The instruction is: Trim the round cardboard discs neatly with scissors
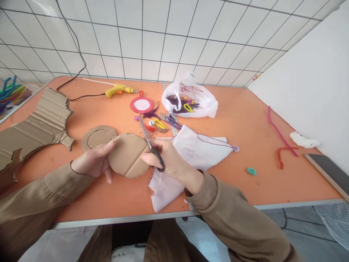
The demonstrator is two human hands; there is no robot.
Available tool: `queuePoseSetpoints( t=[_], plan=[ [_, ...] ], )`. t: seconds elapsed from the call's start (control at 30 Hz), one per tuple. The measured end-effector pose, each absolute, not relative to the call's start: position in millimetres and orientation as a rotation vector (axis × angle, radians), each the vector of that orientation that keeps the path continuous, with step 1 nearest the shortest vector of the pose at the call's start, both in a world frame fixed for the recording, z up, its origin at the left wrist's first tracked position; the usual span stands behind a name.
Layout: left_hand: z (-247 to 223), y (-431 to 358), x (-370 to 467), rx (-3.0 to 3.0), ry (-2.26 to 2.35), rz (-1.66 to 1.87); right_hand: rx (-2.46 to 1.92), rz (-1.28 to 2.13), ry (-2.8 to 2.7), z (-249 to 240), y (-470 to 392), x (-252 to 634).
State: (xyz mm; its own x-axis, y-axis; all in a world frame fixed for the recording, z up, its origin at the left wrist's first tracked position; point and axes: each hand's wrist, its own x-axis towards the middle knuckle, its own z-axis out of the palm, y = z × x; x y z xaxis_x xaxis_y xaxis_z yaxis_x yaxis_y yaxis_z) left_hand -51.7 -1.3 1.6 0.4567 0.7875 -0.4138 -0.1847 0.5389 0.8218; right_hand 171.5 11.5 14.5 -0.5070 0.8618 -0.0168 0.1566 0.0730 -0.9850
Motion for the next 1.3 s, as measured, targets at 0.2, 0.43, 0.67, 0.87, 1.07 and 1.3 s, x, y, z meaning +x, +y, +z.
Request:
queuePoseSetpoints(
  t=[0.2, 0.43, 0.67, 0.87, 1.07, 1.3],
  plan=[
    [6, 5, -54, 1.097, 1.031, 0.854, -1.016, 1.559, -1.843, 18, 13, 177],
    [8, -5, -44, 1.228, 1.041, 0.984, -1.011, 1.605, -1.875, 19, 10, 173],
    [9, -4, -45, 1.211, 1.070, 0.961, -0.981, 1.674, -1.861, 21, 8, 169],
    [9, -3, -44, 1.248, 1.080, 0.957, -0.895, 1.715, -1.879, 19, 7, 167],
    [9, -3, -43, 1.147, 1.008, 0.939, -0.888, 1.709, -1.906, 12, 7, 169],
    [5, -2, -46, 1.043, 0.933, 0.901, -0.921, 1.721, -1.836, 12, 4, 167]
  ],
)
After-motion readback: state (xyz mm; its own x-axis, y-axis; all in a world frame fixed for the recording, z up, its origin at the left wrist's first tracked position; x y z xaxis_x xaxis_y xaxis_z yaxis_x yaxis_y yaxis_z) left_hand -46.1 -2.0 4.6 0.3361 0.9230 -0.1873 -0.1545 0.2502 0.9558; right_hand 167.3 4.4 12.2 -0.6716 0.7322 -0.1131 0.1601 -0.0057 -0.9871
